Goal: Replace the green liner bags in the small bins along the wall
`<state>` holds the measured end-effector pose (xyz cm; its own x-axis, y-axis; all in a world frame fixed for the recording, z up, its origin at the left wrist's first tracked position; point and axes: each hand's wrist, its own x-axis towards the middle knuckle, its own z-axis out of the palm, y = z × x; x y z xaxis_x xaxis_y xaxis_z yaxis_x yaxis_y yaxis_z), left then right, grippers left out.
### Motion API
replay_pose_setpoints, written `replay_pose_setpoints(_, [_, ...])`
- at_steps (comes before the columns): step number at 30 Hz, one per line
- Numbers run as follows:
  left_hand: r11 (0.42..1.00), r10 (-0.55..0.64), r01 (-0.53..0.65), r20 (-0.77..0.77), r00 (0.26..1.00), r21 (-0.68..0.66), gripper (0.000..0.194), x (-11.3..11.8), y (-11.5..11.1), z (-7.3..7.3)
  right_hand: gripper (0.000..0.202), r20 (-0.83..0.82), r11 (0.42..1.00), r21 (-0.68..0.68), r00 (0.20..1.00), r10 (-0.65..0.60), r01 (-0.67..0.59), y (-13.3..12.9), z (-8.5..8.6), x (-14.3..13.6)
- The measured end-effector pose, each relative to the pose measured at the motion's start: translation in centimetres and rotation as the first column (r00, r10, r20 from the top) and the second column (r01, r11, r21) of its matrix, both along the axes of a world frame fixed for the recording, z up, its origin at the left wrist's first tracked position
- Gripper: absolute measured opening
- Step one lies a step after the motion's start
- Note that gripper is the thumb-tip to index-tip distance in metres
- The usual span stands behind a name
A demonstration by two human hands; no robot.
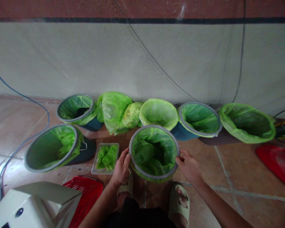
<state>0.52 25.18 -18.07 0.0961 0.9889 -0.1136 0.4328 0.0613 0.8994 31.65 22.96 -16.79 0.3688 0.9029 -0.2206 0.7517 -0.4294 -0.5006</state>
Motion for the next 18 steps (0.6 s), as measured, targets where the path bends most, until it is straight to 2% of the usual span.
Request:
replay_pose_setpoints(7, [0.996,0.035,-0.032,0.027,0.999,-0.089,0.043,0.4,0.6,-0.9,0.031,0.190,0.993,-0.029,0.975,0.118,-0.115,-0.4,-0.7,0.2])
replay_pose_setpoints(12, [0.982,0.128,-0.123,0.028,0.991,-0.144,0.040,0.9,0.8,-1.0,0.032,0.289,0.976,-0.121,0.934,0.211,-0.183,-0.8,-0.7,0.2])
replay_pose_setpoints(15, [0.961,0.218,-0.203,0.064,0.974,-0.190,0.038,1.4,0.8,-1.3,0.027,0.276,0.963,-0.176,0.929,0.246,-0.203,0.1,-0.7,0.0])
replay_pose_setpoints(18, [0.929,0.304,-0.268,0.114,0.946,-0.255,0.040,1.6,1.1,-1.7,0.025,0.152,0.967,-0.200,0.970,0.189,-0.157,0.7,-0.8,-0.3])
